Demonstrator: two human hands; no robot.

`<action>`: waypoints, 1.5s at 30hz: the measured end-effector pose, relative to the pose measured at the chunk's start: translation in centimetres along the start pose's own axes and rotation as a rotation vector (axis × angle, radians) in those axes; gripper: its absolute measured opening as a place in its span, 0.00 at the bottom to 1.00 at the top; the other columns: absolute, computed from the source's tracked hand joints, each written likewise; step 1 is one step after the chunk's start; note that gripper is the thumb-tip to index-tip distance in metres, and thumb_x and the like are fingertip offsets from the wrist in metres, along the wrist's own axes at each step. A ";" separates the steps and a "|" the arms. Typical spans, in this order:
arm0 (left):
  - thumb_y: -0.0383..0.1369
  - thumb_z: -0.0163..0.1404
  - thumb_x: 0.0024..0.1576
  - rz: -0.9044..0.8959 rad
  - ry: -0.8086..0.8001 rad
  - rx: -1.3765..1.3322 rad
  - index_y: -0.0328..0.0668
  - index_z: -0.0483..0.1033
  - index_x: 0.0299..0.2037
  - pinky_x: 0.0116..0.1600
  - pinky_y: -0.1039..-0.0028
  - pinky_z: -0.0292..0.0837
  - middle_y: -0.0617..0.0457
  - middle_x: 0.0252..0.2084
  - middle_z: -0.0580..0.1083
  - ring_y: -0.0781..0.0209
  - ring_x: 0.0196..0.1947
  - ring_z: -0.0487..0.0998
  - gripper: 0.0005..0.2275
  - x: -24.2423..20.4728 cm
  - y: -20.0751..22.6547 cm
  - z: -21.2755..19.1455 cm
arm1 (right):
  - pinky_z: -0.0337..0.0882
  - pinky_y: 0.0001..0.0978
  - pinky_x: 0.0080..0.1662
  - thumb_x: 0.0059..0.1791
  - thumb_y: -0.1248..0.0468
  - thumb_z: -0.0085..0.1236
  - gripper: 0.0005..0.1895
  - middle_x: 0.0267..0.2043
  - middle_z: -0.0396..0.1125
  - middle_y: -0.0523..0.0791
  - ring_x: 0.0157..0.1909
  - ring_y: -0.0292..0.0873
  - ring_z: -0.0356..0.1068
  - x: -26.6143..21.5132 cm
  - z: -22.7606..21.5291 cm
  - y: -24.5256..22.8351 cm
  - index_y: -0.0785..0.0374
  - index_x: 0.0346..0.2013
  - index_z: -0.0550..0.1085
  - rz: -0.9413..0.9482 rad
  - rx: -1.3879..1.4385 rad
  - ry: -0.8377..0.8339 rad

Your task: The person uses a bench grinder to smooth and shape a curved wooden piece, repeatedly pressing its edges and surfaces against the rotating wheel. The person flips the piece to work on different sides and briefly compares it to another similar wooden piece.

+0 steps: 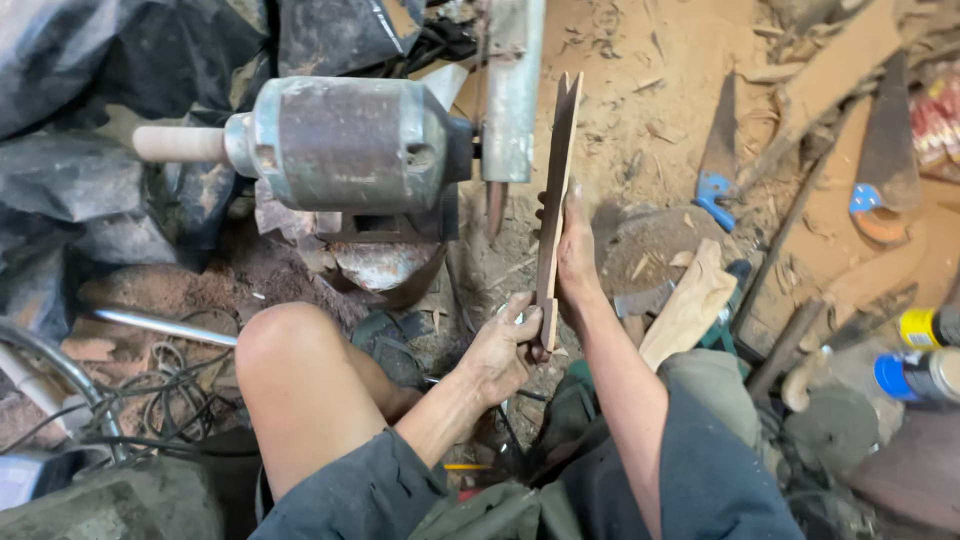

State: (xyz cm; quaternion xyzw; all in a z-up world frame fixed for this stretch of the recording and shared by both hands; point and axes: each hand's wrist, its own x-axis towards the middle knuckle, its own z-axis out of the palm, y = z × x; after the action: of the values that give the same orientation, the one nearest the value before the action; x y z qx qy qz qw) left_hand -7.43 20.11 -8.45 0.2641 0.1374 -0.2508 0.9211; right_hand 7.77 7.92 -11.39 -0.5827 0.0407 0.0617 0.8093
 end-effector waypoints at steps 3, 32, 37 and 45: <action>0.31 0.47 0.65 -0.027 0.241 -0.046 0.52 0.71 0.56 0.33 0.78 0.64 0.61 0.35 0.71 0.70 0.30 0.69 0.11 1.5 1.5 -1.4 | 0.71 0.28 0.39 0.58 0.38 0.37 0.31 0.36 0.67 0.42 0.36 0.36 0.67 4.1 1.1 3.6 0.62 0.48 0.74 -0.051 0.029 -0.057; 0.53 0.25 0.68 0.202 0.106 -0.703 0.17 0.62 0.54 0.60 0.59 0.68 0.37 0.47 0.71 0.48 0.49 0.72 0.33 6.8 7.7 -1.2 | 0.75 0.28 0.40 0.57 0.58 0.49 0.14 0.42 0.72 0.43 0.40 0.37 0.73 17.9 0.5 13.6 0.63 0.52 0.73 -0.121 0.283 -0.202; 0.52 0.25 0.68 0.199 0.091 -0.690 0.19 0.62 0.53 0.58 0.60 0.69 0.37 0.45 0.73 0.47 0.46 0.73 0.31 6.8 7.5 -1.4 | 0.76 0.26 0.38 0.57 0.60 0.50 0.12 0.40 0.72 0.42 0.38 0.35 0.74 17.2 2.0 12.8 0.63 0.51 0.74 -0.096 0.342 -0.248; 0.34 0.44 0.71 0.154 0.102 -0.399 0.31 0.70 0.48 0.49 0.70 0.74 0.49 0.41 0.72 0.60 0.39 0.74 0.10 5.2 5.1 -2.5 | 0.76 0.24 0.34 0.55 0.61 0.51 0.10 0.34 0.73 0.41 0.33 0.34 0.74 12.7 4.3 9.3 0.63 0.46 0.75 -0.163 0.149 -0.150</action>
State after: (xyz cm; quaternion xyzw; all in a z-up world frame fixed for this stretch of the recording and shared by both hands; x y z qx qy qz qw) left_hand -0.64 23.20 -10.39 0.0987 0.2104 -0.1340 0.9633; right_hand 18.92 15.61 -20.51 -0.5162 -0.0628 0.0361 0.8534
